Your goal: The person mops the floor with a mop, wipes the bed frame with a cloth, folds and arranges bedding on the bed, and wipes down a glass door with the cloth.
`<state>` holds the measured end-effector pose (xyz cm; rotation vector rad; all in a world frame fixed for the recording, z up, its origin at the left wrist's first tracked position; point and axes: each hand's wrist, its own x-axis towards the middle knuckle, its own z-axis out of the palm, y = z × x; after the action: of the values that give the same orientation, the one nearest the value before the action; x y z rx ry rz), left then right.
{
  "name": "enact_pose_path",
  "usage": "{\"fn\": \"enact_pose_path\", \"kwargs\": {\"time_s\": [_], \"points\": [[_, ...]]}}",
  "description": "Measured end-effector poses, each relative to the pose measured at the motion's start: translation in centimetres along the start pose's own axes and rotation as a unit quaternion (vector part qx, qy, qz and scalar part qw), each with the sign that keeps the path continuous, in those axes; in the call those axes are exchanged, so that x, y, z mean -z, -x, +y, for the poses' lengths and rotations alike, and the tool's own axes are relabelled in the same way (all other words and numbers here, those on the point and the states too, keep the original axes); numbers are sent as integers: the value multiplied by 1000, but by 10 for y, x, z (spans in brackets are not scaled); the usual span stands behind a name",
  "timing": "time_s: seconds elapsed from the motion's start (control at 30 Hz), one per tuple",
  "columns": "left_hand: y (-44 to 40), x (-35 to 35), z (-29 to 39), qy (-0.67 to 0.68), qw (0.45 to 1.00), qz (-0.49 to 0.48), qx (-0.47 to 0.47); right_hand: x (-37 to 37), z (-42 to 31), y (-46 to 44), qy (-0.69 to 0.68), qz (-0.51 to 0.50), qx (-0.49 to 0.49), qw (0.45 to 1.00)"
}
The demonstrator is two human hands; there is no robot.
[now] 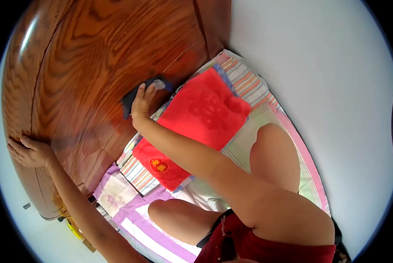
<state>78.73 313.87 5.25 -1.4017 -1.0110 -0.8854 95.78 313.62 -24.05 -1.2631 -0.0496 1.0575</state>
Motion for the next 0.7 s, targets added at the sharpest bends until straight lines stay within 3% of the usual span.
{"fn": "enact_pose_path", "kwargs": {"time_s": [0.13, 0.2, 0.23, 0.27, 0.3, 0.37, 0.43, 0.53, 0.57, 0.7], "points": [[1, 1, -1, -2, 1000, -7, 1, 10, 9, -30, -11, 44, -77, 996], [2, 0, -1, -3, 1000, -5, -2, 24, -18, -58, -303, 78, -250, 916], [2, 0, -5, -5, 1000, -2, -7, 41, -1, -94, -348, 59, -287, 890], [1, -2, -7, -6, 1000, 1, -13, 55, 21, -131, -391, 24, -245, 887], [-1, -3, -5, 1, 1000, 2, -13, 74, 4, -152, -411, 61, -183, 891], [-2, 2, 0, 5, 1000, -5, -11, 120, -49, -183, -411, 14, -206, 888], [-2, 2, 1, 17, 1000, 3, -12, 152, -61, -233, -356, -41, -165, 919], [-1, 1, 5, 23, 1000, 3, -11, 130, -69, -193, -231, -12, -148, 962], [-2, -1, 2, 22, 1000, 11, -19, 105, -16, -223, -209, 77, -79, 972], [0, -3, -8, 6, 999, 22, -24, 67, -17, -132, -319, 59, -163, 932]]}}
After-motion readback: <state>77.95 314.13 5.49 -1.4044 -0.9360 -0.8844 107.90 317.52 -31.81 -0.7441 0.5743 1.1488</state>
